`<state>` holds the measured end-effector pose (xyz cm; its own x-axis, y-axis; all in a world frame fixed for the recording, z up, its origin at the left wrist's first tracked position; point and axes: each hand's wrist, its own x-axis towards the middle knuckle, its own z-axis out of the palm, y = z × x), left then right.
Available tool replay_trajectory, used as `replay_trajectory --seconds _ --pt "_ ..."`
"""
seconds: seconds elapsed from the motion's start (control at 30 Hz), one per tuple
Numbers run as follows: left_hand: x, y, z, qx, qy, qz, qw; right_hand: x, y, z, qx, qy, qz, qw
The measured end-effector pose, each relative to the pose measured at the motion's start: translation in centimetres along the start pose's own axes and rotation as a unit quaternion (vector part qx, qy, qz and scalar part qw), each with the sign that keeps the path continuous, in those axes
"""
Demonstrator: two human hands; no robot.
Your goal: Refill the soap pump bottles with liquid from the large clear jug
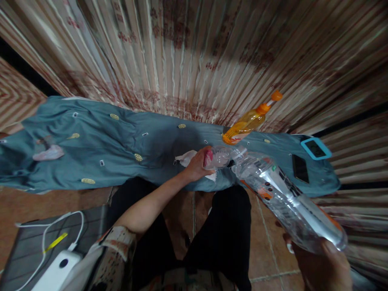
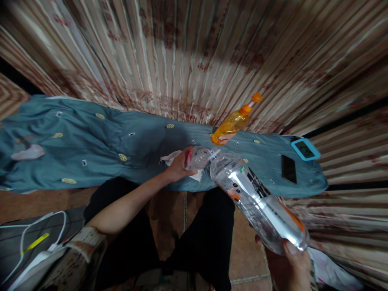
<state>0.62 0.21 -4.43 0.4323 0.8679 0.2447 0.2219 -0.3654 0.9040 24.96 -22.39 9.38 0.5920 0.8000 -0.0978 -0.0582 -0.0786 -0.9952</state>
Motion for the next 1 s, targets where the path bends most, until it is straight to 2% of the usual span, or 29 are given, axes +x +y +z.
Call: replay_trajectory --seconds 0.27,0.47,1.0 --pt "0.1 -0.1 0.1 -0.003 -0.005 0.003 1.000 -0.4 -0.4 0.9 -0.015 0.010 -0.011 1.000" --pt "0.0 -0.2 0.1 -0.006 -0.006 0.003 1.000 -0.3 -0.3 0.6 -0.014 0.020 0.001 1.000" --pt "0.0 0.1 0.0 -0.007 -0.006 -0.003 1.000 -0.7 -0.9 1.2 -0.017 -0.012 -0.009 1.000"
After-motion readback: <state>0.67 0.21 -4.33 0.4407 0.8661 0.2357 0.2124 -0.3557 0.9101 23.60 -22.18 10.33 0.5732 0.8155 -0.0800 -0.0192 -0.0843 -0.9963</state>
